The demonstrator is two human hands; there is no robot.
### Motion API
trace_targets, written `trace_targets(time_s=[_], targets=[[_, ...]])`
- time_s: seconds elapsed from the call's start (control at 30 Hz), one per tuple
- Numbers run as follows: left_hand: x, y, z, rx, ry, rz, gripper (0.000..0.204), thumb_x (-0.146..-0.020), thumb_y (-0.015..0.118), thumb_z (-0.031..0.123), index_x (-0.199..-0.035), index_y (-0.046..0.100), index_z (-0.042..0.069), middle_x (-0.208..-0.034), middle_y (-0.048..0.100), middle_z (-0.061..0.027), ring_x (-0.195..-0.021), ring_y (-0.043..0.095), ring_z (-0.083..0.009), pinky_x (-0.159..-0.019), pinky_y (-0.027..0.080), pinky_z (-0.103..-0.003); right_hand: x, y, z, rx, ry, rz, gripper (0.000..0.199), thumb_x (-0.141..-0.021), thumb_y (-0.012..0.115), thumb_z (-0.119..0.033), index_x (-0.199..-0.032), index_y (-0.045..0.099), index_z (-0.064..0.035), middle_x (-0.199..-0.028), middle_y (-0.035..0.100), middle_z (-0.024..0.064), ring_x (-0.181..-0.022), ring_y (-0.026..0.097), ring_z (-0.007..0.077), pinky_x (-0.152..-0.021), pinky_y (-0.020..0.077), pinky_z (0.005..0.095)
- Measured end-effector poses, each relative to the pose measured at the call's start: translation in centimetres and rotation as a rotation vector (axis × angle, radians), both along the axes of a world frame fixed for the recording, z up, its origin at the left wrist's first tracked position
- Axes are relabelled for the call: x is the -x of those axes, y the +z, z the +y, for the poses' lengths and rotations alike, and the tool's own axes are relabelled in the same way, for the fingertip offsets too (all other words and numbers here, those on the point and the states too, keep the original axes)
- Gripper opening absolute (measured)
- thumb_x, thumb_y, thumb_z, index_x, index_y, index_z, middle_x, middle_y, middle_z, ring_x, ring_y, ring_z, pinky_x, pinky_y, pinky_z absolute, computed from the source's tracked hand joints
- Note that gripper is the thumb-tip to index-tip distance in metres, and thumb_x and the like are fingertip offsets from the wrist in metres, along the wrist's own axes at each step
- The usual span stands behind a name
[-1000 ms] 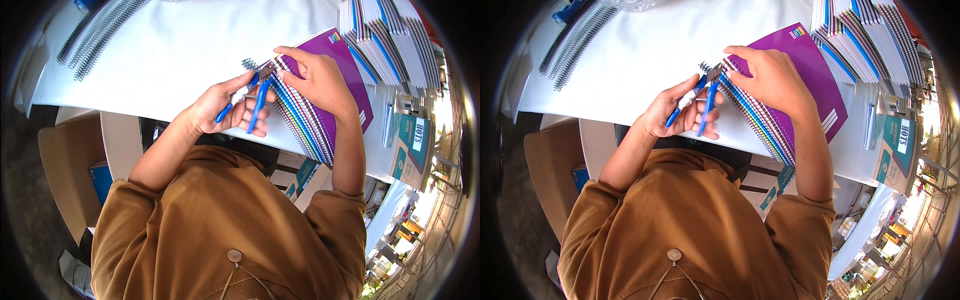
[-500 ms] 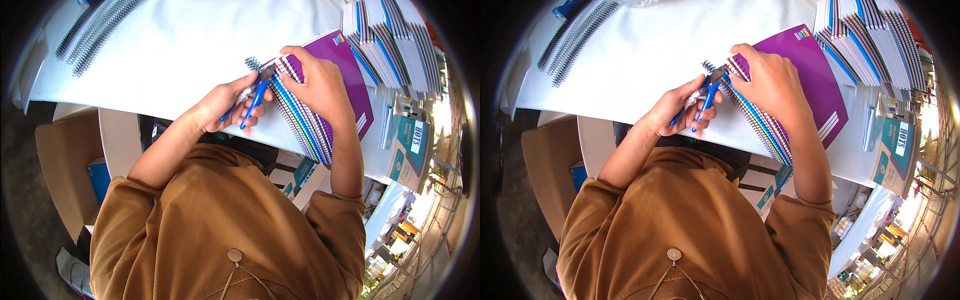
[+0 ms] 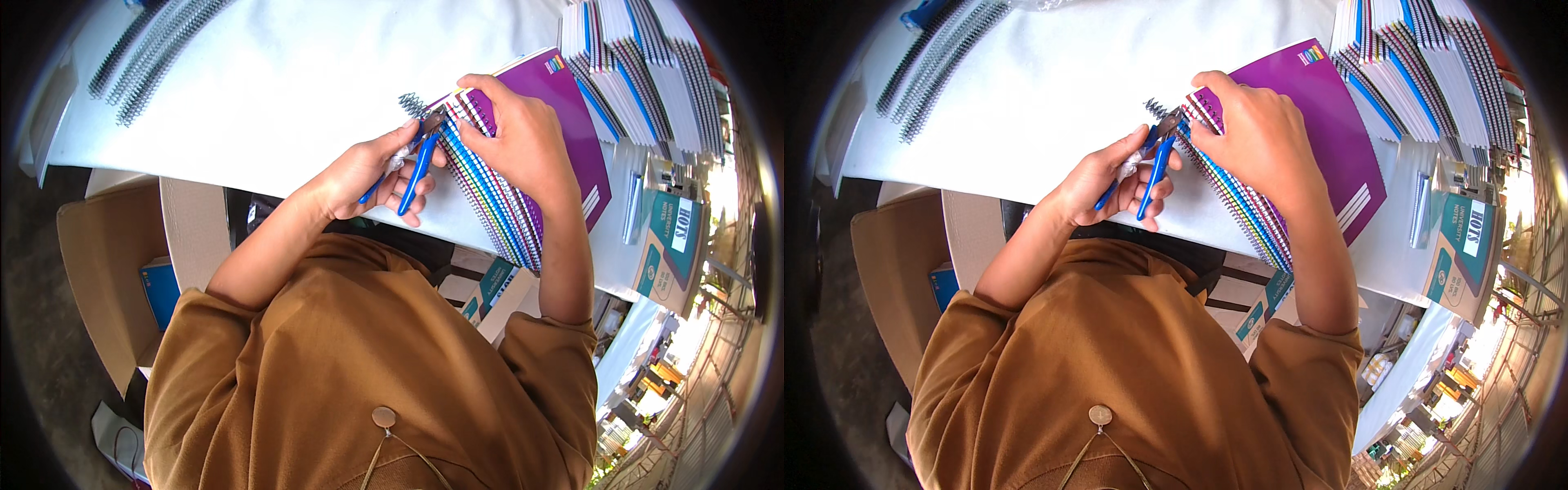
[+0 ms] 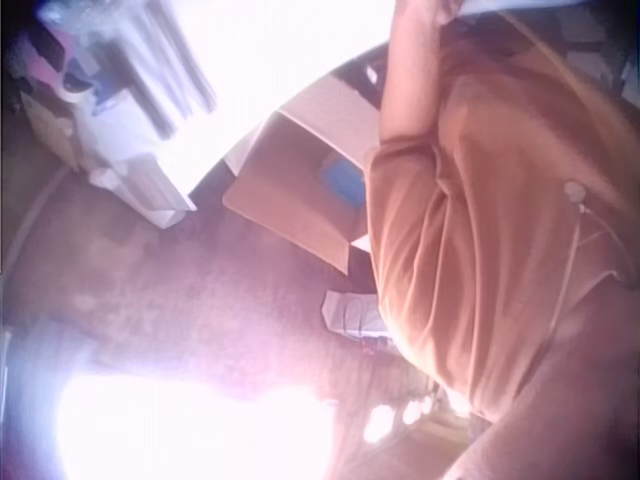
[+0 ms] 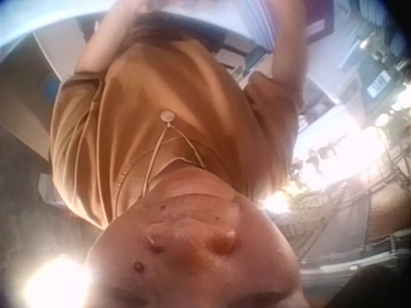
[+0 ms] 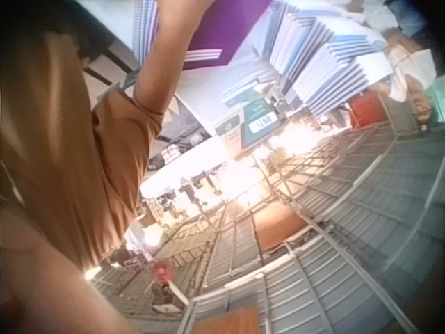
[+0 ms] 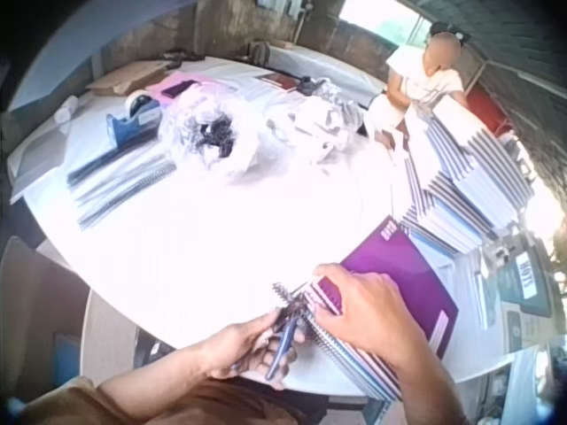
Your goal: The person organizes stacks of notebooks on a table and uses pliers to trim the wire coils on several spiral-bound notebooks.
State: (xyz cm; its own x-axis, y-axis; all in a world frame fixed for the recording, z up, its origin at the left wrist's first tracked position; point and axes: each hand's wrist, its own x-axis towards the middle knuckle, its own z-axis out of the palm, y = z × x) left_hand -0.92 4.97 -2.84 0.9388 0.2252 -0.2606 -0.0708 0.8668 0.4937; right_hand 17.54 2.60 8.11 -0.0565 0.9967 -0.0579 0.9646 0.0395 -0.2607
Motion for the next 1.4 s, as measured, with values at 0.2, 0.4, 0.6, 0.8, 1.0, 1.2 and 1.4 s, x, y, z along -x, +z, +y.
trace_targets(time_s=[0.2,0.4,0.6,0.8,1.0,1.2,1.4], targets=[[0.0,1.4,-0.6,-0.026,0.049,0.102,0.064,-0.095,0.025,0.057,-0.113,0.053,0.002,-0.078,0.055,-0.0074,-0.066,0.061,-0.019,-0.062,0.055,-0.036,-0.1,0.1,0.0,0.006,0.009,-0.025,0.038,-0.074,0.068,-0.019,-0.108,0.06,-0.0063,-0.068,0.062,0.018,-0.067,0.063,0.0347,-0.064,0.0495,0.0428],[0.0,1.8,-0.2,-0.406,0.043,0.352,0.057,-0.097,0.029,0.053,-0.107,0.053,0.002,-0.072,0.055,-0.0062,-0.067,0.062,-0.0221,-0.061,0.051,-0.037,0.0,0.1,0.0,0.01,0.009,-0.028,0.036,-0.073,0.068,-0.019,-0.106,0.06,-0.0069,-0.069,0.063,0.0177,-0.068,0.063,0.0346,-0.064,0.0502,0.0425],[-0.5,3.7,-0.5,-1.202,-0.075,0.807,0.054,-0.098,0.029,0.049,-0.108,0.052,0.001,-0.086,0.064,-0.0165,-0.08,0.064,-0.0254,-0.071,0.05,-0.037,0.0,-0.5,-0.4,-0.028,-0.003,-0.086,0.042,-0.072,0.071,-0.022,-0.11,0.058,-0.0093,-0.074,0.066,0.0148,-0.071,0.065,0.0337,-0.064,0.0513,0.0422],[0.9,-0.3,0.9,0.114,-0.064,0.015,0.061,-0.097,0.024,0.053,-0.11,0.054,0.002,-0.092,0.064,-0.0144,-0.077,0.064,-0.0253,-0.078,0.054,-0.04,0.7,-0.5,-0.5,-0.063,-0.037,-0.186,0.047,-0.07,0.074,-0.02,-0.112,0.057,-0.0121,-0.078,0.066,0.0131,-0.073,0.066,0.0326,-0.064,0.0519,0.0416],[-0.7,3.7,-1.1,-1.408,-0.048,0.965,0.05,-0.097,0.036,0.045,-0.109,0.051,-0.001,-0.084,0.06,-0.0276,-0.076,0.061,-0.0405,-0.07,0.047,-0.047,0.3,-0.8,-0.5,-0.06,-0.068,-0.068,0.042,-0.073,0.071,-0.023,-0.111,0.059,-0.0118,-0.078,0.067,0.0138,-0.073,0.065,0.0327,-0.067,0.0513,0.0422],[1.4,2.0,1.3,-0.266,-0.182,0.196,0.06,-0.097,0.029,0.052,-0.118,0.052,0.0,-0.094,0.064,-0.0162,-0.088,0.065,-0.0261,-0.078,0.052,-0.035,0.1,-0.9,-0.6,-0.074,-0.041,-0.018,0.039,-0.075,0.069,-0.023,-0.111,0.059,-0.0105,-0.077,0.066,0.0157,-0.072,0.065,0.0327,-0.066,0.0505,0.0424],[0.6,1.1,1.1,0.156,-0.07,-0.08,0.062,-0.097,0.025,0.051,-0.118,0.052,-0.001,-0.095,0.062,-0.0161,-0.085,0.064,-0.0293,-0.081,0.051,-0.041,0.1,-0.4,-0.3,-0.029,-0.027,-0.013,0.039,-0.076,0.068,-0.021,-0.111,0.059,-0.0067,-0.071,0.064,0.0175,-0.068,0.064,0.0332,-0.065,0.0507,0.0414]])
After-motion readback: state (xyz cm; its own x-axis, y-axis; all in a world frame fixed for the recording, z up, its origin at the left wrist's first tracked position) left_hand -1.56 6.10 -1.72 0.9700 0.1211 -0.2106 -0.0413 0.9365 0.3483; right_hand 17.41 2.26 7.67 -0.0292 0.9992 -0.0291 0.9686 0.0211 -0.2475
